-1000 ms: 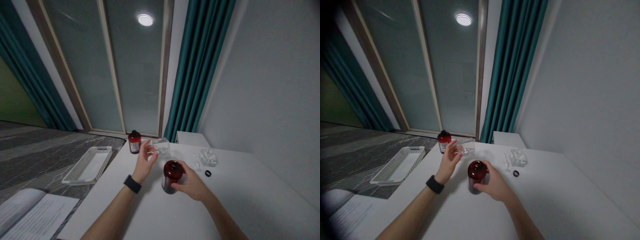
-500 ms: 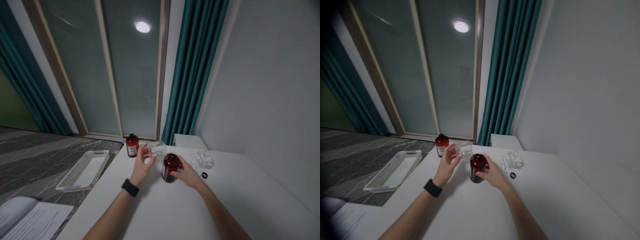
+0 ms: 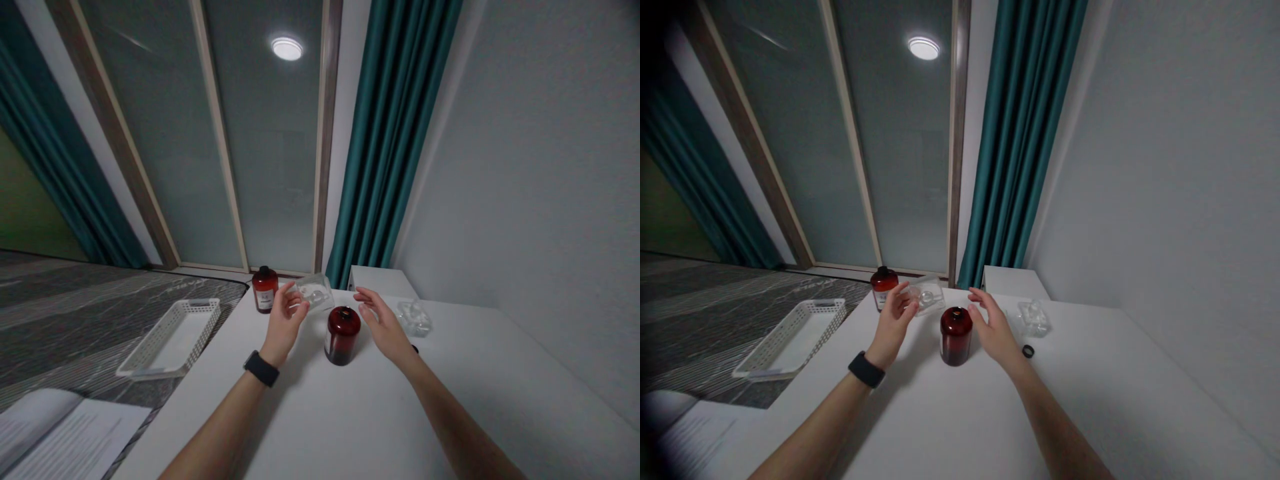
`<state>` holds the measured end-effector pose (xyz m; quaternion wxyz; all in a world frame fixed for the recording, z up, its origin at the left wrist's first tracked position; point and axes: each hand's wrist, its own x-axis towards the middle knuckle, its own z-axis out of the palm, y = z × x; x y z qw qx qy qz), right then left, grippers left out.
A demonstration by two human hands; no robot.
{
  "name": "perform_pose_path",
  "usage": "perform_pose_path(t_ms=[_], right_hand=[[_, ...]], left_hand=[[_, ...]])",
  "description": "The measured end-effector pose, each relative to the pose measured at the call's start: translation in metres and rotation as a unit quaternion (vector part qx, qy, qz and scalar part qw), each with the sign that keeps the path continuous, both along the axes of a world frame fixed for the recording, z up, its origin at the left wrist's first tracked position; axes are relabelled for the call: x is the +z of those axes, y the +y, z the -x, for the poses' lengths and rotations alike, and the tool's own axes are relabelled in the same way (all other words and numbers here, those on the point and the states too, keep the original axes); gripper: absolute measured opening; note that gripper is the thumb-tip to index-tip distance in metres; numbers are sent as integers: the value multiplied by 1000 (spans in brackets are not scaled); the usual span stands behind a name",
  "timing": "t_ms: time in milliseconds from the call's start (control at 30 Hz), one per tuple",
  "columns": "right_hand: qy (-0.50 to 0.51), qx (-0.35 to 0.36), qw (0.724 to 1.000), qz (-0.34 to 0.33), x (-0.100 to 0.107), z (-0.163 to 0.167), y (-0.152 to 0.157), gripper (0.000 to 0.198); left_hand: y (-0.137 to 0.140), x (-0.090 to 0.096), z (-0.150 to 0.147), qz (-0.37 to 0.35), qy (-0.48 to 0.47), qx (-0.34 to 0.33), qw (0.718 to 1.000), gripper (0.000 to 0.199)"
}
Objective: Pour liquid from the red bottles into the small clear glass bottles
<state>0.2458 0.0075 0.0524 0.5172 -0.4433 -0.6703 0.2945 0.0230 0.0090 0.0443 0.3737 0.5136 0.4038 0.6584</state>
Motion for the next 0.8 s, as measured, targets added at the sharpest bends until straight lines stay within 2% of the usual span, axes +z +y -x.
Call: perform_pose_path(t_ms=[167, 300, 467, 633, 800], right_hand=[[8, 21, 1000, -15, 28, 8, 18, 37], [66, 49, 996, 17, 39, 10, 31, 40], [131, 43, 988, 69, 42, 4, 46, 42], [210, 97, 963, 136, 46, -3, 50, 44], [202, 113, 962, 147, 46, -5, 49, 36]], left_hand=[[10, 20, -5, -16, 26, -33, 999, 56], [25, 33, -9, -46, 63, -104, 991, 57], [43, 42, -18, -88, 108, -164, 977, 63], [57, 45, -25, -109, 143, -212, 961, 60], [65, 43, -26, -120, 195, -218, 949, 65]])
